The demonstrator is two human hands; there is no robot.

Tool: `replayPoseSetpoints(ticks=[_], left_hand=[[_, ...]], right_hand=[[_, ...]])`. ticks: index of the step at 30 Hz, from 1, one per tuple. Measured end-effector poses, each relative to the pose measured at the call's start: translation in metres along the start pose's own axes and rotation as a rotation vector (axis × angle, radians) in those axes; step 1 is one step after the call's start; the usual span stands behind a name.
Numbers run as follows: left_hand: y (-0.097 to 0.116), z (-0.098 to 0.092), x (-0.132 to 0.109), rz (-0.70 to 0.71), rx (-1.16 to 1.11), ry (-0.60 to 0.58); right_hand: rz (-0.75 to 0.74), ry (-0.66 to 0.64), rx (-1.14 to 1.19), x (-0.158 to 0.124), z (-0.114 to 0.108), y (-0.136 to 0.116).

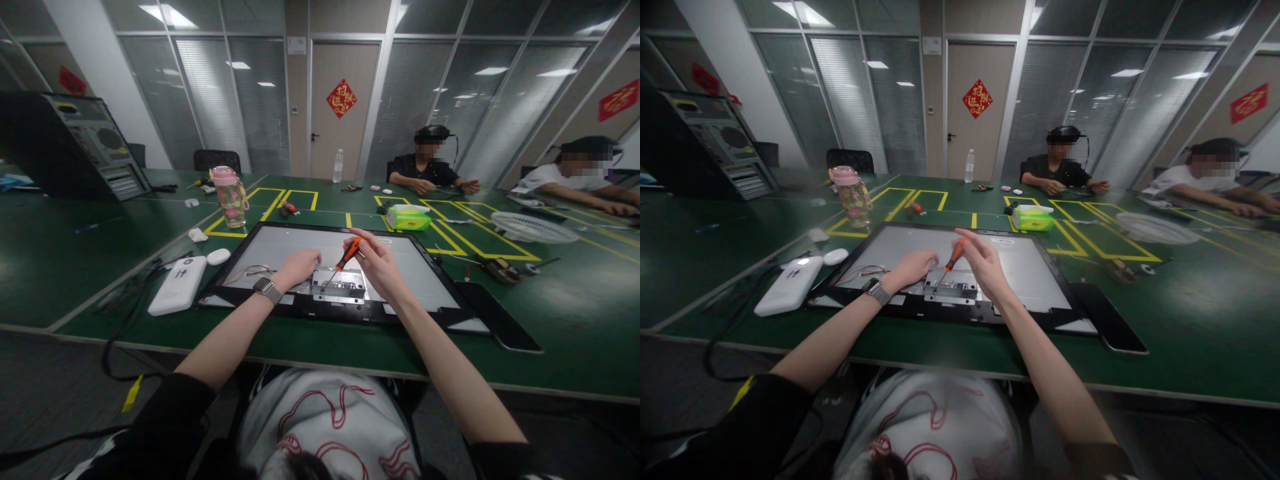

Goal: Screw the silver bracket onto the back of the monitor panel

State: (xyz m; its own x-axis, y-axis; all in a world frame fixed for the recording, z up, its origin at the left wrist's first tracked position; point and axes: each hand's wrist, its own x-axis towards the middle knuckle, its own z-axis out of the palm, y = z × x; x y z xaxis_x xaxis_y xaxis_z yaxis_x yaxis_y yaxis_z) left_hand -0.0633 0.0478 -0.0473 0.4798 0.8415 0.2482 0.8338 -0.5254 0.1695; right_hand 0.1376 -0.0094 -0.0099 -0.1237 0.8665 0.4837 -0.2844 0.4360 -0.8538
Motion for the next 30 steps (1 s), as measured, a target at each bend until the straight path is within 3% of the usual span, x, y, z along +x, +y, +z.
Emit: replayPoseSetpoints(ticks=[19,24,30], left_hand=[[0.0011,-0.0012,0.0000,-0.005,0.011,-0.011],[0.0009,-0.0011,-0.0002,-0.002,0.007,-0.010],[0.0030,-0.0048,-0.0014,0.001,0.009,-0.023]], right_hand=[[0.017,-0.082,0.018,-0.0019,0.0016,-0.0059],[-0.001,-0.159,-0.001,-0.0035,0.0006,-0.0079],[-0.312,0.126,-0.497,-0.0089,0.0052,-0.0023]])
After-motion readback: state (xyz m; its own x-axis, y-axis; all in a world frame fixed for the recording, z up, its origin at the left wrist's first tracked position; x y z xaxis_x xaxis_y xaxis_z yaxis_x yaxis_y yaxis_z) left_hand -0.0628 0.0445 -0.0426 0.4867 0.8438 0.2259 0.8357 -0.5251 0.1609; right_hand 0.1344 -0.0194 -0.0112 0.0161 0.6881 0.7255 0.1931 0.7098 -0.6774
